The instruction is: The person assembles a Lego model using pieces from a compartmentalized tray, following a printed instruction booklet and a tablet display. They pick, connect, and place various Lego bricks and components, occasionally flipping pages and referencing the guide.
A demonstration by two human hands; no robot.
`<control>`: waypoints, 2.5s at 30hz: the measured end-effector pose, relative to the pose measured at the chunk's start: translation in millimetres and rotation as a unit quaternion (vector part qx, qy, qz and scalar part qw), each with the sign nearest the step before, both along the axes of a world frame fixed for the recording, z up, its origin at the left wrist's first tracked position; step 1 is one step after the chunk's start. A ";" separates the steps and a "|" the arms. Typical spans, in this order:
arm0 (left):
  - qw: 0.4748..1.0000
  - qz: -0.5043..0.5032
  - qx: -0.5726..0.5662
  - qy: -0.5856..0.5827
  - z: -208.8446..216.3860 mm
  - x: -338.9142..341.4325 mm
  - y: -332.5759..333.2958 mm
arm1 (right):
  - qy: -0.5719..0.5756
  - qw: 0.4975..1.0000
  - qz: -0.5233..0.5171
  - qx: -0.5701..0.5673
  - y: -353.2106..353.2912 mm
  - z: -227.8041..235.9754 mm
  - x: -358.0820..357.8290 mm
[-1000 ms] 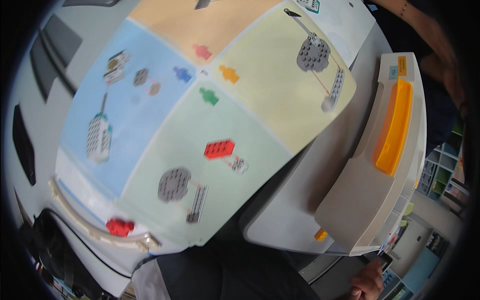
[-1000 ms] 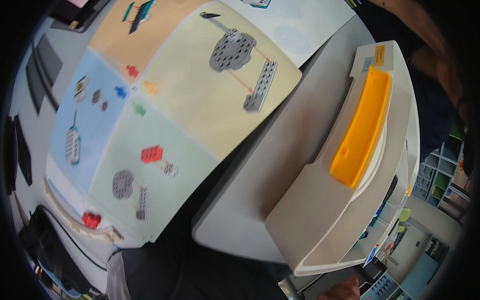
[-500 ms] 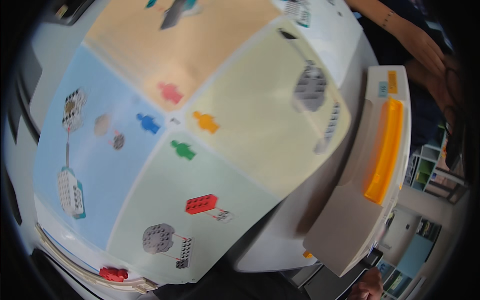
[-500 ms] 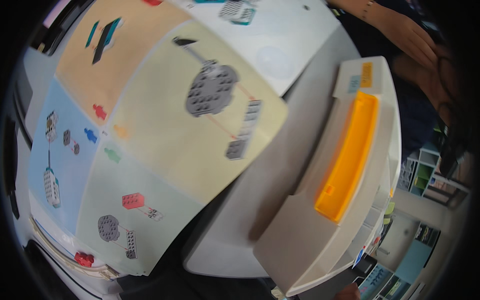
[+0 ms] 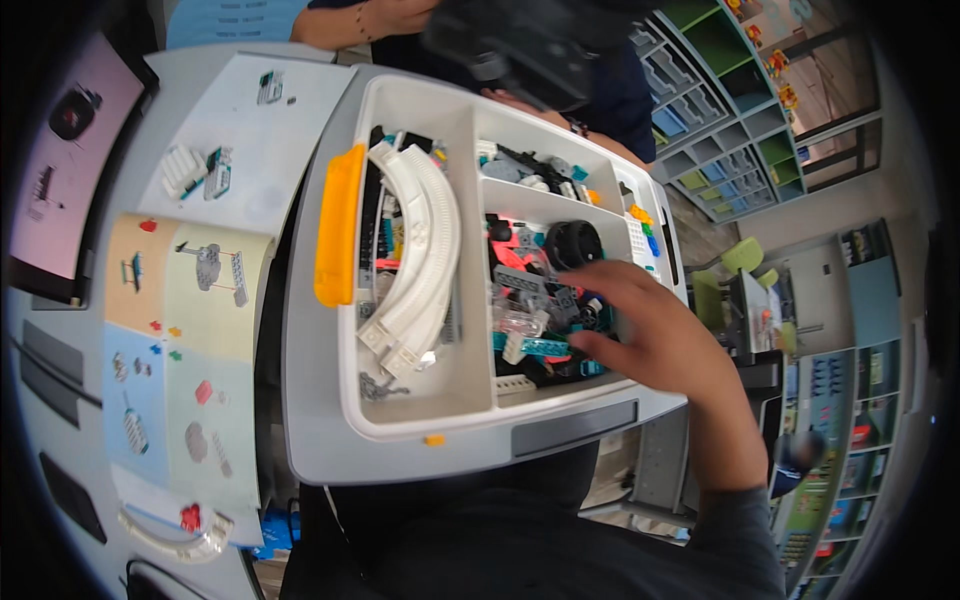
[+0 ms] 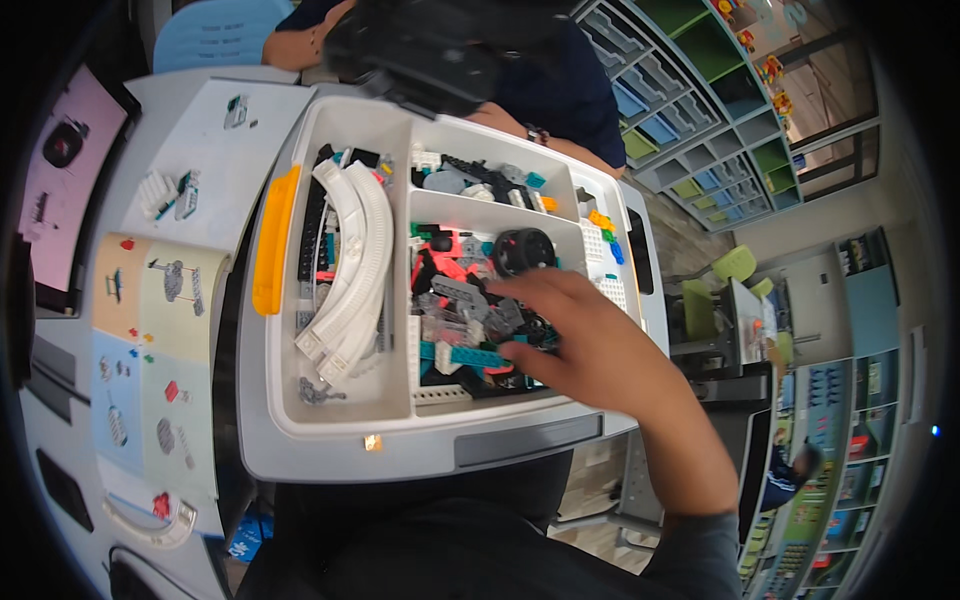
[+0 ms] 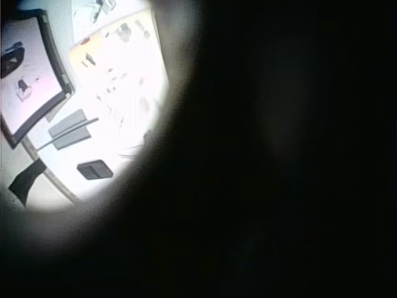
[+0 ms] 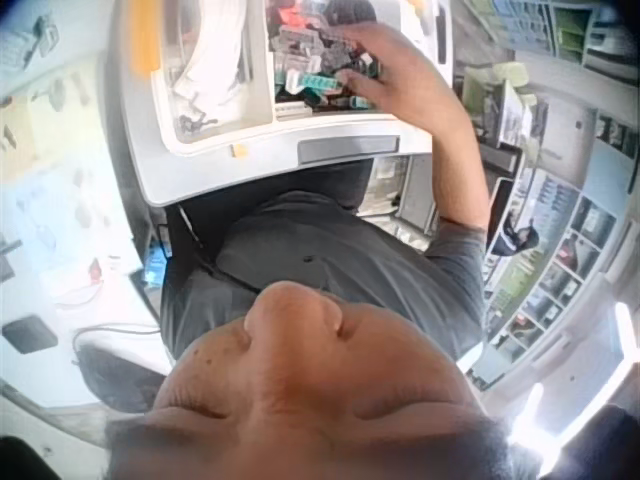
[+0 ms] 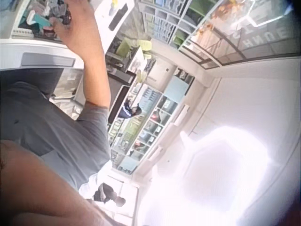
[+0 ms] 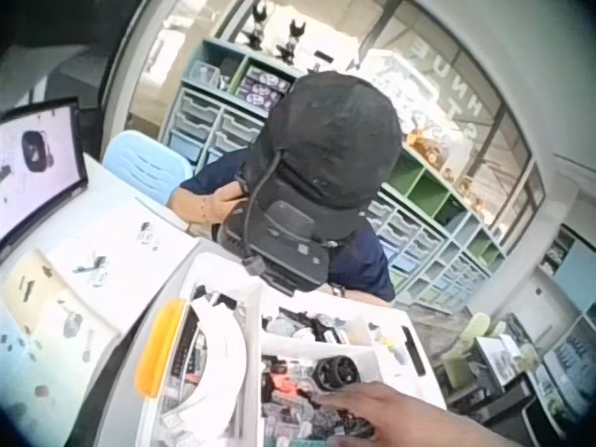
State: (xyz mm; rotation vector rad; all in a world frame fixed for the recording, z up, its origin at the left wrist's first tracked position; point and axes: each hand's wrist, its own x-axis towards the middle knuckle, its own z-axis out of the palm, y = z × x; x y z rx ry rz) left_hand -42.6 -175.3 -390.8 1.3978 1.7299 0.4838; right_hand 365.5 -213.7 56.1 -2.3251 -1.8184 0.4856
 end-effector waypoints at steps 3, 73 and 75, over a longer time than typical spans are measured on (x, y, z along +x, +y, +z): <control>0.999 0.000 0.038 -0.032 18.3 -9.2 16.1 | 0.018 0.997 0.070 -0.039 12.9 -14.9 15.5; 0.980 -0.030 0.196 0.013 356.7 -52.9 138.6 | 0.258 0.872 -0.240 0.340 -120.9 -55.8 34.7; 0.979 -0.018 0.195 0.057 363.4 -47.6 139.6 | 0.258 0.868 -0.257 0.337 -131.7 -58.1 35.2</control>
